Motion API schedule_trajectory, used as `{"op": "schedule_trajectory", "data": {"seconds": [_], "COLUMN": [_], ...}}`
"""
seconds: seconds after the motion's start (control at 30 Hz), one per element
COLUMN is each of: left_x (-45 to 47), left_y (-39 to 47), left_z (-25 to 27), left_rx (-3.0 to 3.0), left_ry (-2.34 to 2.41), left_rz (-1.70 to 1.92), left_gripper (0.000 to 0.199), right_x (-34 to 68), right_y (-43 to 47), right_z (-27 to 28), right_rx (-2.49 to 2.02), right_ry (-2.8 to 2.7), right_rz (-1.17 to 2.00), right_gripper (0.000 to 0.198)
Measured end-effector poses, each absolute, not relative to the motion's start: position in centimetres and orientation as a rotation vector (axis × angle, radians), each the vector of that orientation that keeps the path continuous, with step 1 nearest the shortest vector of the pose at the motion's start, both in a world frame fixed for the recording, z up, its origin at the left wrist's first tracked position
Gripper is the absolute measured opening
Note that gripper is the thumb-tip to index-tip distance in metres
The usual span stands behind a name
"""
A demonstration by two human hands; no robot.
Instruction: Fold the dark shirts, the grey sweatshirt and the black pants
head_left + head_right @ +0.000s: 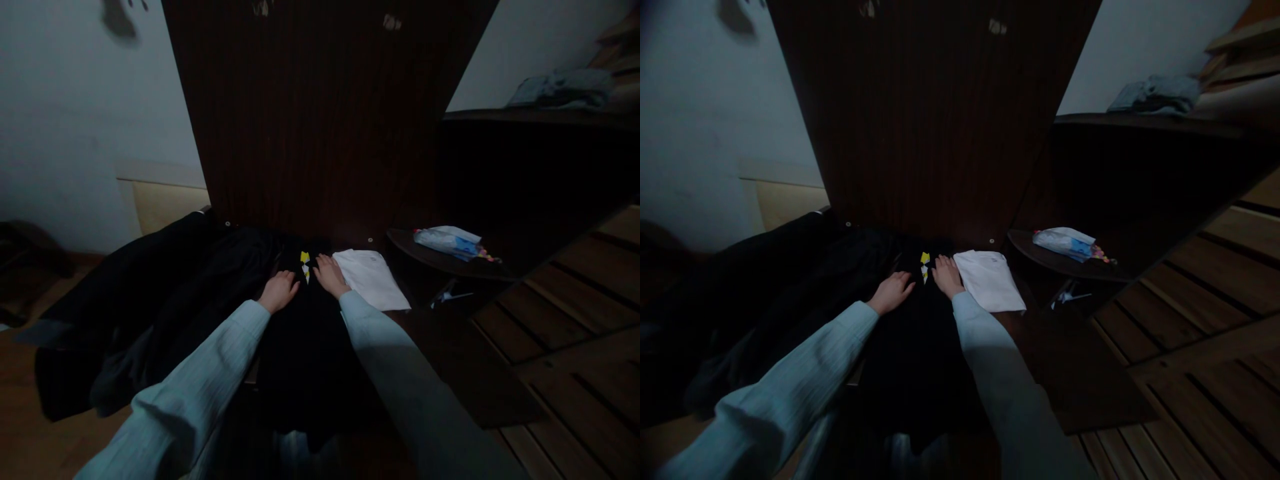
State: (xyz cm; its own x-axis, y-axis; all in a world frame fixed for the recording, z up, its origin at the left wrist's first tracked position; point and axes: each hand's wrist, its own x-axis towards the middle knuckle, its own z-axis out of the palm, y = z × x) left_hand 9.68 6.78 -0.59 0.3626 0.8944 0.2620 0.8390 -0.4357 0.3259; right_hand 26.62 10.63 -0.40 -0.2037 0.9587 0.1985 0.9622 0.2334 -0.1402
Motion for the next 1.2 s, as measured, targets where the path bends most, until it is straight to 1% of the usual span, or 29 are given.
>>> {"op": "schedule_trajectory", "data": {"seconds": [0.1, 0.2, 0.27, 0.33, 0.5, 0.73, 0.9, 1.03, 1.13, 1.2], "left_x": [9.1, 9.0, 9.1, 9.1, 9.0, 8.7, 8.9, 7.6, 5.3, 3.6], "left_y": [4.9, 3.8, 3.4, 3.6, 5.7, 10.7, 12.0, 9.0, 3.7, -0.6], "left_z": [-1.5, -2.8, -3.4, -3.8, -3.9, -3.6, -2.3, -0.7, 0.4, 0.8], "left_rx": [2.448, 2.466, 2.491, 2.507, 2.463, 2.491, 2.438, 2.463, 2.450, 2.401], "left_ry": [1.466, 1.421, 1.423, 1.420, 1.422, 1.441, 1.454, 1.390, 1.347, 1.274], "left_rz": [0.697, 0.660, 0.628, 0.623, 0.644, 0.551, 0.581, 0.675, 0.587, 0.544], "left_gripper": [0.033, 0.041, 0.044, 0.044, 0.044, 0.044, 0.041, 0.038, 0.032, 0.029], "right_x": [26.0, 25.5, 25.4, 25.4, 25.5, 25.3, 25.3, 27.4, 30.0, 31.5], "right_y": [7.8, 4.2, 2.5, 1.9, 3.9, 8.6, 10.8, 8.3, 2.6, -2.0], "right_z": [-0.4, -1.5, -2.4, -2.9, -2.5, -2.5, -1.5, 0.3, 1.2, 1.1], "right_rx": [-1.784, -1.768, -1.767, -1.771, -1.794, -1.823, -1.757, -1.569, -1.364, -1.313], "right_ry": [-2.202, -2.237, -2.290, -2.330, -2.370, -2.365, -2.265, -2.082, -2.051, -2.061], "right_rz": [0.031, 0.125, 0.159, 0.169, 0.202, 0.203, 0.339, 0.502, 0.679, 0.784], "right_gripper": [0.046, 0.054, 0.058, 0.057, 0.057, 0.059, 0.052, 0.041, 0.035, 0.032]}}
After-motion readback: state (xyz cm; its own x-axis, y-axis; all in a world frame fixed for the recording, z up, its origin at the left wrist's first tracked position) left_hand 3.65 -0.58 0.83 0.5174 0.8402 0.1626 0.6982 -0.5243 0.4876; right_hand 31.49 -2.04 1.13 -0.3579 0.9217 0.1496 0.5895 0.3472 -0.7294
